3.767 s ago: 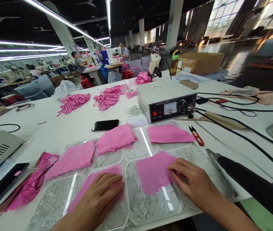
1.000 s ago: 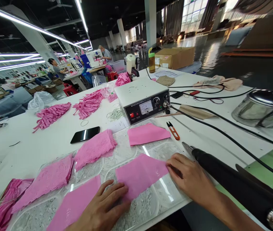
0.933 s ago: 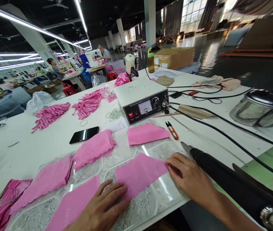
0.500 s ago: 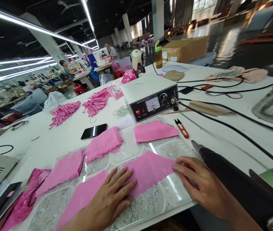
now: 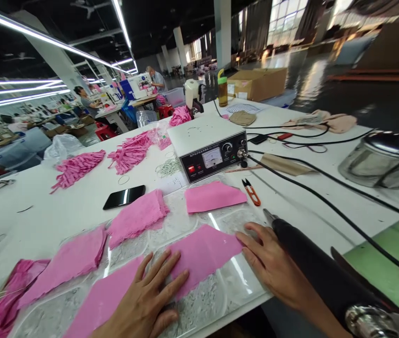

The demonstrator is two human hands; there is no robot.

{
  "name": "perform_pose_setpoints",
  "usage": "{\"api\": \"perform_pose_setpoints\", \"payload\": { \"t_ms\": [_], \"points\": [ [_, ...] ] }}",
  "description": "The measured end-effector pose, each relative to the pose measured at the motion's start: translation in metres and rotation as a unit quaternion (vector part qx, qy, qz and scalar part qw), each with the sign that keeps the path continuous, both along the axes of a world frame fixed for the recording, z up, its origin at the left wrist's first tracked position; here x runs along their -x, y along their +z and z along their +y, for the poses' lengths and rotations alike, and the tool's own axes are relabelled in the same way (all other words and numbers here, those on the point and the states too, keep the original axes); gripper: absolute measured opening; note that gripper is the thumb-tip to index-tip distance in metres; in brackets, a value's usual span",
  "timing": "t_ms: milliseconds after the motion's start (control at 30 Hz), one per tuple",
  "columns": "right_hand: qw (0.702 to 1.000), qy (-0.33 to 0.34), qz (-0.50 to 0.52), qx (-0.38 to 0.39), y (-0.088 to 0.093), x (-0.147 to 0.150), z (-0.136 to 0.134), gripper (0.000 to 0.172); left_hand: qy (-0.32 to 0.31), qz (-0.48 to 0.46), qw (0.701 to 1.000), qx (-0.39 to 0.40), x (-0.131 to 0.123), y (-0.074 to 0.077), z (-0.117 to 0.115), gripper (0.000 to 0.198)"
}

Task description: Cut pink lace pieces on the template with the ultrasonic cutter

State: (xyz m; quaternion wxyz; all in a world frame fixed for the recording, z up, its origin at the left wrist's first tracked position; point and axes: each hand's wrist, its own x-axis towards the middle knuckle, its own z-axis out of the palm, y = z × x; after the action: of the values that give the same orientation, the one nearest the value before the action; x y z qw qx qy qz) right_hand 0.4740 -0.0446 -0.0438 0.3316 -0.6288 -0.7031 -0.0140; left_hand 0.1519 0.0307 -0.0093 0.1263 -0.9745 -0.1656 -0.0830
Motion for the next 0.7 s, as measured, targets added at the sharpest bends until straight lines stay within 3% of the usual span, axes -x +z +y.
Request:
{"api": "perform_pose_setpoints", "payload": {
  "t_ms": [233, 400, 567, 700],
  "points": [
    [0.998, 0.042, -0.046, 0.0, 0.0, 0.002, -0.006, 0.032, -0.051, -0.022, 0.997, -0.057, -0.002, -0.01, 0.009, 0.058],
    [0.995, 0.023, -0.092, -0.01, 0.001, 0.0, -0.001, 0.035, -0.056, -0.026, 0.996, -0.065, -0.002, -0.011, 0.01, 0.057],
    [0.999, 0.018, -0.014, -0.029, 0.005, 0.001, -0.005, 0.031, -0.073, -0.039, 0.995, -0.048, -0.006, -0.006, 0.011, 0.047],
    [0.994, 0.039, 0.055, -0.08, 0.001, 0.003, -0.012, 0.024, -0.087, -0.06, 0.994, 0.006, -0.034, 0.01, 0.021, 0.038]
  ]
}}
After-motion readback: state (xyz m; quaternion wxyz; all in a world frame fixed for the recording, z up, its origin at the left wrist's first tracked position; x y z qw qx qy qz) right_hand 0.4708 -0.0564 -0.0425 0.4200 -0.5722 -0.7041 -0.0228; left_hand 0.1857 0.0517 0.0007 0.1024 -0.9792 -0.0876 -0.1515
